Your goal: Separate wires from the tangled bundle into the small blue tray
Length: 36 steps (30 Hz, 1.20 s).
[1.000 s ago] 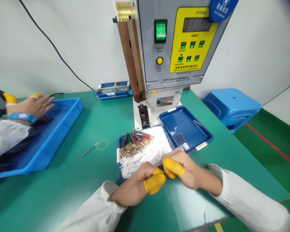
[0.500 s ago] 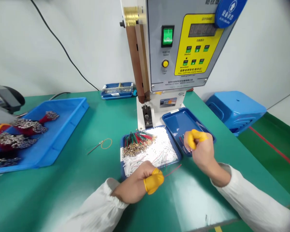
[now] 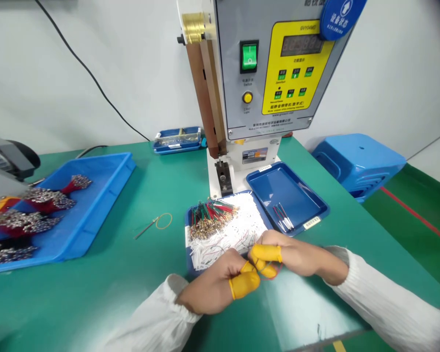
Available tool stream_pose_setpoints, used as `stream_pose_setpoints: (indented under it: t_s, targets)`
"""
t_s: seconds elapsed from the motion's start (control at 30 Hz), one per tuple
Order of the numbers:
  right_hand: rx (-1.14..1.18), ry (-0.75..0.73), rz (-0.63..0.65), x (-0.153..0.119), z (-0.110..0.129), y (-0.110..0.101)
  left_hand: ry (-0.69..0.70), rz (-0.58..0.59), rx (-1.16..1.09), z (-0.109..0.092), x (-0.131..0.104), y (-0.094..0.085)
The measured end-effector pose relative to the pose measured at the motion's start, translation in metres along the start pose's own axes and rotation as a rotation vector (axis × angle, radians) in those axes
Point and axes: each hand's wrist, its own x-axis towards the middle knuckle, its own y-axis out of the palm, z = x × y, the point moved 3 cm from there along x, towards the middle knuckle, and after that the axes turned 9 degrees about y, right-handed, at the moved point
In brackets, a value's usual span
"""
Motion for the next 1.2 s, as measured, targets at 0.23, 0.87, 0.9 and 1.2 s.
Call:
stream_pose_setpoints:
  t_s: [0.23, 0.87, 0.9, 1.2]
  targets:
    - [-0.061, -0.271, -0.008, -0.006, 0.006, -0.003, -0.038, 0.009, -0.071, -0.003, -0.002, -0.001]
    - [-0.986, -0.252, -0.811, -0.004, 0.008, -0.051, 0.054, -0.391, 0.129, 0.006, -0.003, -0.021]
    - [-1.069, -0.244, -0.76, -0.002, 0.005, -0.048, 0.045, -0.397, 0.103, 0.007, -0.003, -0.021]
    - [-1.325, -0.223, -0.636, 0.003, -0.004, -0.043, 0.018, -0.408, 0.107, 0.009, -0.002, -0.021]
